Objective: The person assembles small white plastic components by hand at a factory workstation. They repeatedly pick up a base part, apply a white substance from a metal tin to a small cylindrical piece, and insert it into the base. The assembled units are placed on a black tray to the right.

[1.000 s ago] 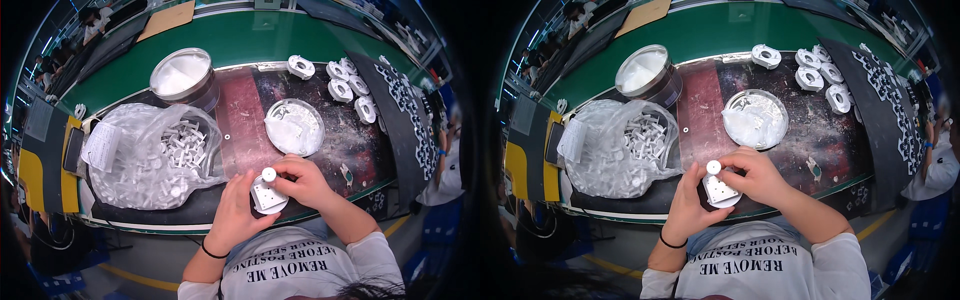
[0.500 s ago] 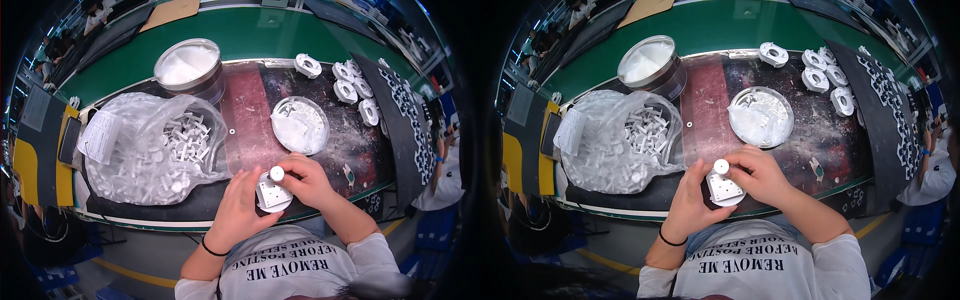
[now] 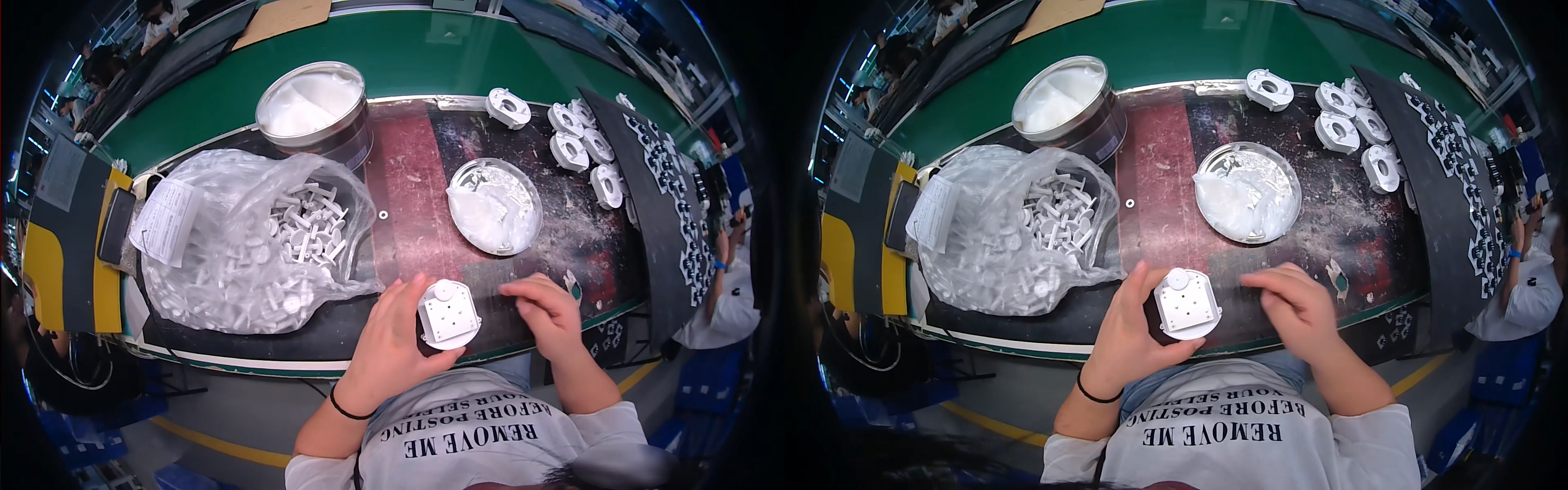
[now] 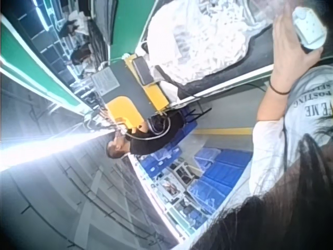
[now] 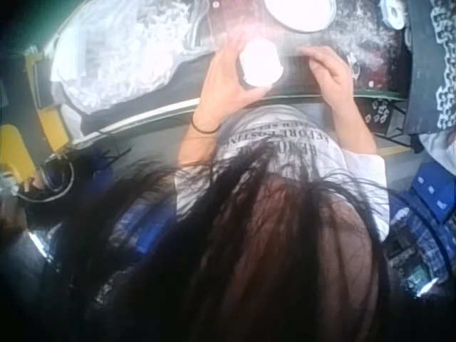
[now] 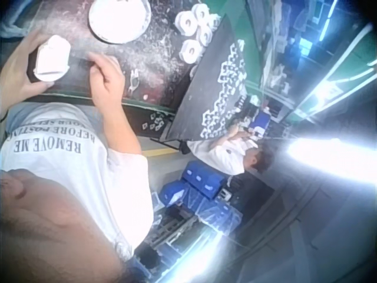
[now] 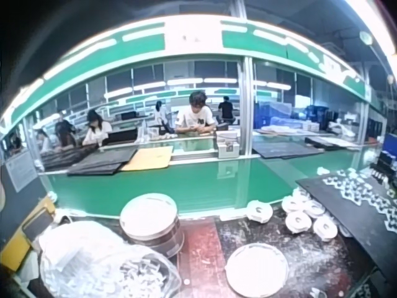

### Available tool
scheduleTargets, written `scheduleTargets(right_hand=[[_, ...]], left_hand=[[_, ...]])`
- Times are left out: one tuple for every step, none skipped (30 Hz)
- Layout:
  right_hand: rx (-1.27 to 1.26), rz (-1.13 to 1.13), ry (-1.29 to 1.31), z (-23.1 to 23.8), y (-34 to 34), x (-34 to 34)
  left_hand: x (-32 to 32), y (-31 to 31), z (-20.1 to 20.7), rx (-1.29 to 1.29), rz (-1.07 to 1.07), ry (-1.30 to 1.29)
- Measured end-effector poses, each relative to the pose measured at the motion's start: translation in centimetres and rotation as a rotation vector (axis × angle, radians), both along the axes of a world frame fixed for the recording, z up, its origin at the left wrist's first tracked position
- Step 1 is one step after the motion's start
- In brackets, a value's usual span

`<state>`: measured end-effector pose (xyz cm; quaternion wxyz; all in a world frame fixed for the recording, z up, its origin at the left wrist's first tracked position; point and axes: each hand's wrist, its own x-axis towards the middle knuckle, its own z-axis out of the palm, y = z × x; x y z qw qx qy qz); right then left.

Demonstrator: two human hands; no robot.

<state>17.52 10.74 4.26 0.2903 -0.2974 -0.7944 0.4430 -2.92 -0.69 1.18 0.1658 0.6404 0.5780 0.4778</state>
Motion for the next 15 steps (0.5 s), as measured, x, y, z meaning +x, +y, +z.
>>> scheduleTargets(right_hand=[[0.035,-0.021,0.019,0.2,0.1,0.9],[0.074,-0.045,0.042,0.3,0.2,1.8],[0.105,-0.075,0.039,0.2,0.3,2.7],[0.134,-0.104,0.036,0.1,0.4,3.5],[0.164,-0.14,0.032,0.1,0.5,4.2],[0.197,-0.155,0.027,-0.3,0.5,4.7],[0.23,-0.176,0.019,-1.0,0.6,5.2],[0.263,-0.193,0.013,-1.6,0.9,5.6],[0.324,-0.188,0.01,-2.0,1.2,5.7],[0.334,-0.148,0.023,-1.8,1.2,5.5],[0.339,-0.131,0.029,-1.8,1.3,5.6],[0.344,-0.111,0.042,-1.7,1.5,5.5],[0.341,-0.118,0.055,-1.6,1.5,5.5],[0.337,-0.102,0.067,-1.6,1.6,5.5],[0.332,-0.078,0.082,-1.5,1.7,5.6]], left_hand=[[0.0,-0.4,0.4,-0.032,0.008,-0.016],[-0.1,-0.5,1.0,-0.061,0.014,-0.029],[-0.4,-0.2,1.9,-0.057,0.024,-0.016],[-0.9,0.2,3.1,-0.054,0.033,-0.003],[-1.3,1.0,4.5,-0.049,0.038,0.009],[-1.8,2.6,6.3,-0.014,0.039,0.107],[-2.3,4.8,7.7,0.018,0.009,0.154],[-2.7,7.1,8.7,0.051,-0.016,0.201],[-2.8,9.9,9.3,0.055,-0.02,0.188],[-3.1,12.0,9.8,0.065,-0.002,0.177],[-3.4,15.2,9.9,0.021,0.035,0.178],[-3.7,18.1,10.1,-0.023,0.078,0.185],[-3.9,20.9,9.7,-0.017,0.157,0.241],[-4.3,23.4,9.1,-0.007,0.24,0.293],[-5.7,25.7,8.0,-0.053,0.308,0.271]])
